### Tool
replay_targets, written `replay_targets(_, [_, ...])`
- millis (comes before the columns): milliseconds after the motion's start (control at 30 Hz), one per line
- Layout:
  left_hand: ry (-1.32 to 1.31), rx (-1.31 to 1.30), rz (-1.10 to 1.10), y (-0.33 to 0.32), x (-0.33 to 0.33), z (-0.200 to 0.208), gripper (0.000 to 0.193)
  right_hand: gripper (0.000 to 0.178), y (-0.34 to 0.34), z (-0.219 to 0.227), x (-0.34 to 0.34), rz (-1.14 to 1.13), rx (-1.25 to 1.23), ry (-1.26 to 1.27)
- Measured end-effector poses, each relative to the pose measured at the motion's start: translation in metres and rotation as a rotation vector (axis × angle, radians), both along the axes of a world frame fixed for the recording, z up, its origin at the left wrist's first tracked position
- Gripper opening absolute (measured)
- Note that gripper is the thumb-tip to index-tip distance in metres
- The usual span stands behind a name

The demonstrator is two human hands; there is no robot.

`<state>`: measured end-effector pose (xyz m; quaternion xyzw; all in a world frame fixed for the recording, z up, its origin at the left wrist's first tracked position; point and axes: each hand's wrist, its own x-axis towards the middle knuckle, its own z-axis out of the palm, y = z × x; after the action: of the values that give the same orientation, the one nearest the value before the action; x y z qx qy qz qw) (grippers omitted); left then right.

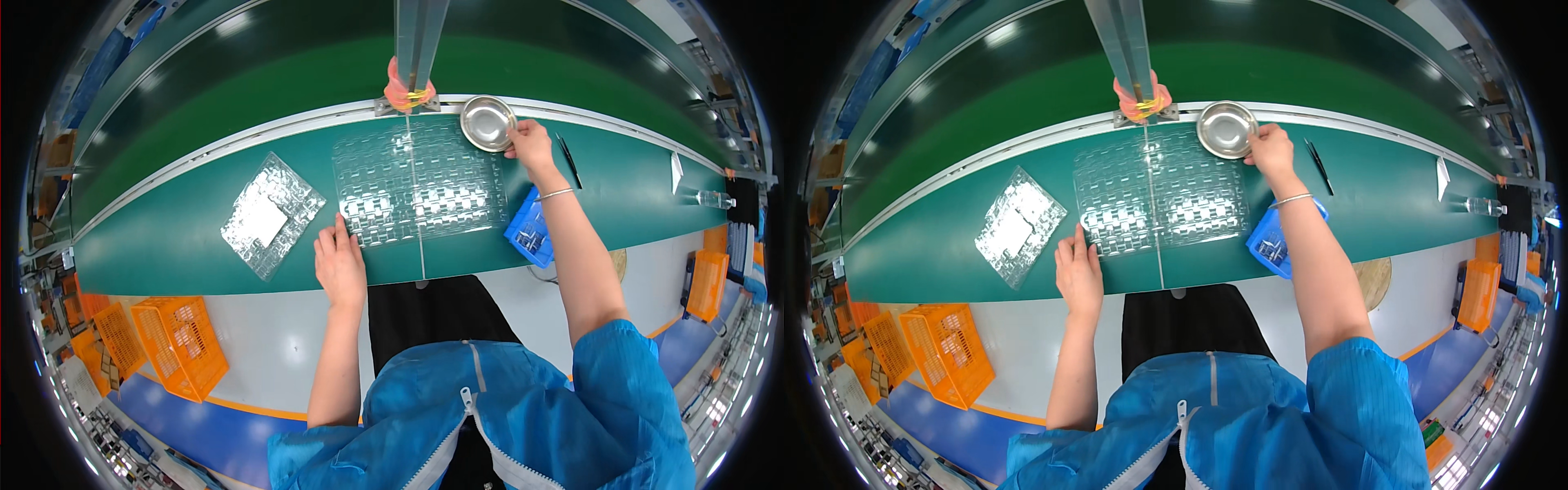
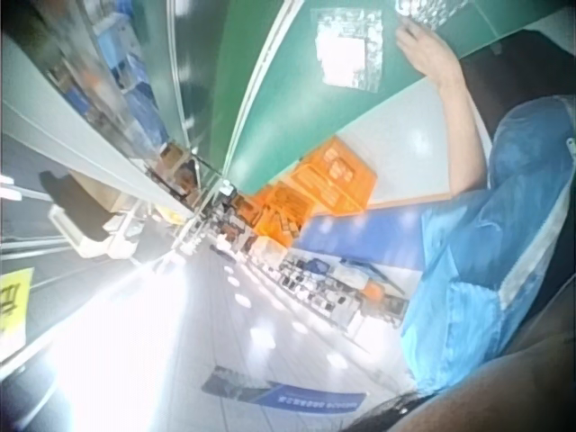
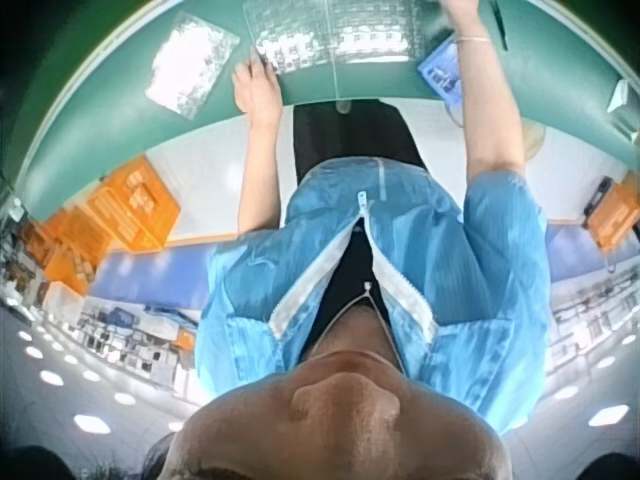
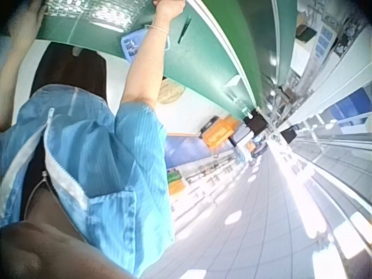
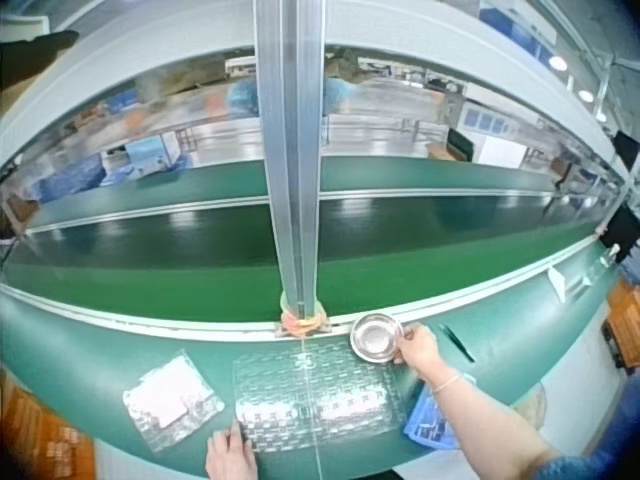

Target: The person assembles small electronic components and router cases by hand, using pliers to manipulate the components.

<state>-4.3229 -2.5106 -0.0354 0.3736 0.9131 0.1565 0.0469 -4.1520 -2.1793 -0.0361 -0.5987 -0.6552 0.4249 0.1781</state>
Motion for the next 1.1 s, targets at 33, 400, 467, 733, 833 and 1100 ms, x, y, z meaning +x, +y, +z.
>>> replay_targets(33, [0.013, 0.0, -0.015, -0.003, 0.002, 0.002, 0.042, 0.025, 0.006, 0.002, 0.007, -0.05, -0.016, 0.004])
replay_targets(400, [-0.064, 0.123, 0.015, -0.04, 0.033, -0.011, 0.051, 0.019, -0.083, 0.01, 0.016, 0.553, 0.354, -0.599])
replay_targets(467, [-0.133, 0.225, 0.116, -0.041, 0.042, -0.024, 0.049, 0.021, -0.083, 0.001, 0.022, 0.543, 0.322, -0.519])
replay_targets(733, [-0.967, 0.761, 0.559, -0.053, 0.063, -0.014, 0.035, 0.029, -0.087, 0.009, 0.051, 0.409, -0.143, -0.169])
replay_targets(833, [-1.001, 0.831, 0.514, -0.066, 0.059, -0.011, 0.035, 0.019, -0.102, 0.041, 0.048, 0.411, -0.238, -0.001])
replay_targets(1100, [-0.988, 0.992, 0.577, -0.107, 0.007, 0.005, 0.035, 0.015, -0.147, 0.047, -0.025, 0.389, -0.471, 0.323])
